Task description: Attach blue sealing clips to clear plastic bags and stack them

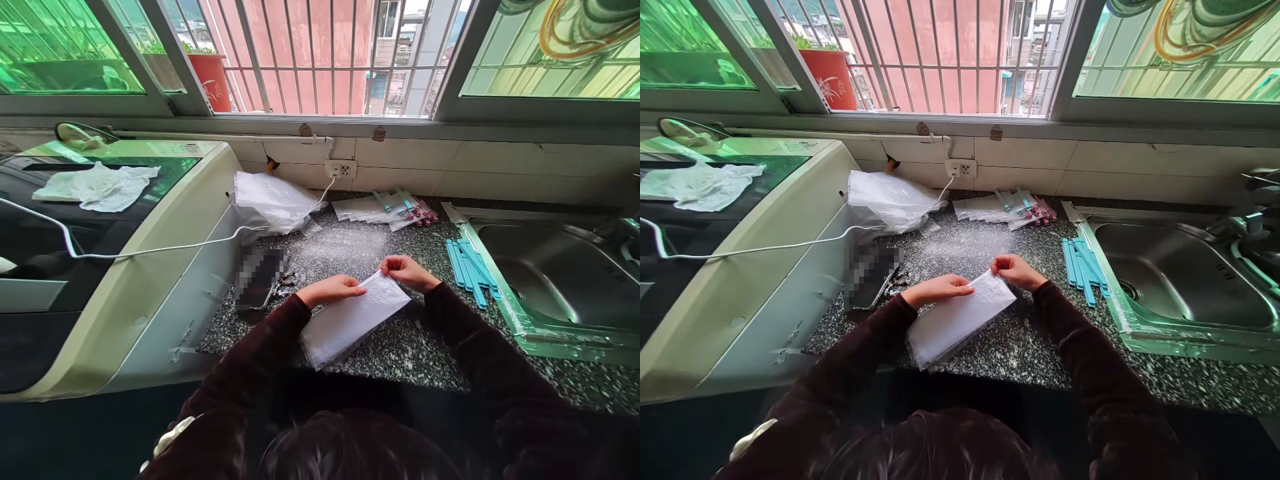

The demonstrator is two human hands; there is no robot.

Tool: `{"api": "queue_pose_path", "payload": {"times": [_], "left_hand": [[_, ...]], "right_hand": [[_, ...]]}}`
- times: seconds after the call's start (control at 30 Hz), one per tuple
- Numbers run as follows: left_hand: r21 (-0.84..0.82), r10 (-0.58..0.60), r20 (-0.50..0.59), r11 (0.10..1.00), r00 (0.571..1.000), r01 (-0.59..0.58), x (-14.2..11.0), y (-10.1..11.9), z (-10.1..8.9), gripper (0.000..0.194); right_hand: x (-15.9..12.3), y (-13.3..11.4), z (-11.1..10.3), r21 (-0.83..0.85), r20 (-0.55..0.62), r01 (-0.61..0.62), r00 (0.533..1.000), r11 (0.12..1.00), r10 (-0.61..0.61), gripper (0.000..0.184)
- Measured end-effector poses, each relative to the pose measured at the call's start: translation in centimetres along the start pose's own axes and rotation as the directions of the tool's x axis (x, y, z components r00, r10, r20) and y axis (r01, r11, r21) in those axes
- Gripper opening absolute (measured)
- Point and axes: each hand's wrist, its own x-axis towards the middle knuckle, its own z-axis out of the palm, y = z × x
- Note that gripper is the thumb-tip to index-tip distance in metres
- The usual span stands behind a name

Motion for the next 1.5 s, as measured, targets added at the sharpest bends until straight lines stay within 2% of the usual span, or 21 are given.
{"api": "queue_pose_path", "payload": {"times": [0.1,0.23,0.3,0.4,0.57,0.63,0.77,0.9,0.97,1.0,1.07,1.13,1.2,1.27,1.33,1.4,1.5], "left_hand": [[-0.089,-0.014,-0.056,0.996,0.998,0.009,0.4,-0.4,0.5,0.032],[-0.144,-0.016,-0.229,0.989,0.973,-0.018,0.6,-0.8,1.1,0.027],[-0.146,-0.001,-0.321,0.988,0.947,-0.048,0.6,-1.1,1.2,0.028],[-0.139,0.043,-0.412,0.984,0.91,-0.109,0.5,-1.7,1.4,0.032],[-0.197,0.081,-0.377,0.966,0.923,-0.165,0.3,-1.7,1.4,0.042],[-0.206,0.091,-0.393,0.961,0.915,-0.184,0.2,-1.4,1.3,0.043],[-0.266,0.087,-0.505,0.931,0.859,-0.251,0.3,-1.2,1.2,0.041],[-0.304,0.072,-0.622,0.896,0.78,-0.325,0.4,-1.4,1.3,0.04],[-0.323,0.076,-0.637,0.878,0.767,-0.354,0.3,-1.4,1.3,0.041],[-0.344,0.073,-0.621,0.869,0.78,-0.355,0.2,-1.4,1.3,0.043],[-0.413,0.058,-0.517,0.857,0.854,-0.309,0.0,-1.3,1.3,0.047],[-0.476,0.038,-0.331,0.856,0.943,-0.202,-0.2,-1.3,1.3,0.049],[-0.473,0.004,-0.174,0.876,0.985,-0.088,-0.2,-1.5,1.4,0.046],[-0.405,-0.051,-0.17,0.914,0.984,-0.023,0.0,-1.7,1.6,0.039],[-0.32,-0.086,-0.258,0.947,0.962,-0.001,0.2,-1.9,1.8,0.035],[-0.276,-0.075,-0.3,0.961,0.951,-0.011,0.4,-2.1,1.8,0.032],[-0.305,-0.037,-0.279,0.951,0.96,-0.053,0.5,-2.3,1.9,0.032]], "right_hand": [[0.4,0.4,0.5,-0.01,-0.045,-0.002,0.999,1.0,0.002,0.014],[0.6,0.7,0.3,-0.024,-0.133,-0.051,0.99,0.998,0.048,0.039],[0.6,0.7,0.0,-0.034,-0.115,-0.07,0.991,0.997,0.066,0.048],[0.5,0.5,-0.3,-0.089,-0.058,-0.099,0.994,0.991,0.094,0.047],[0.2,0.3,-0.1,-0.144,-0.129,-0.099,0.988,0.985,0.081,0.039],[0.1,0.0,0.3,-0.144,-0.098,-0.089,0.992,0.986,0.075,0.039],[0.0,-0.5,1.7,-0.136,-0.022,-0.087,0.996,0.987,0.084,0.039],[0.1,-0.6,3.1,-0.064,-0.071,-0.084,0.994,0.994,0.08,0.041],[0.2,-0.5,3.4,-0.05,-0.104,-0.09,0.991,0.995,0.085,0.042],[0.1,-0.5,3.4,-0.045,-0.128,-0.086,0.989,0.995,0.08,0.042],[0.1,-0.5,3.1,-0.035,-0.205,-0.054,0.978,0.998,0.046,0.041],[-0.1,-0.7,2.5,-0.031,-0.3,0.0,0.954,1.0,-0.009,0.038],[-0.2,-0.8,2.0,-0.044,-0.387,0.048,0.92,0.998,-0.061,0.037],[-0.4,-0.9,1.6,-0.06,-0.44,0.079,0.893,0.995,-0.097,0.038],[-0.4,-0.9,1.5,-0.075,-0.46,0.092,0.88,0.993,-0.116,0.039],[-0.5,-0.9,1.5,-0.086,-0.46,0.1,0.878,0.991,-0.129,0.04],[-0.5,-0.8,1.6,-0.084,-0.443,0.107,0.886,0.991,-0.133,0.043]]}}
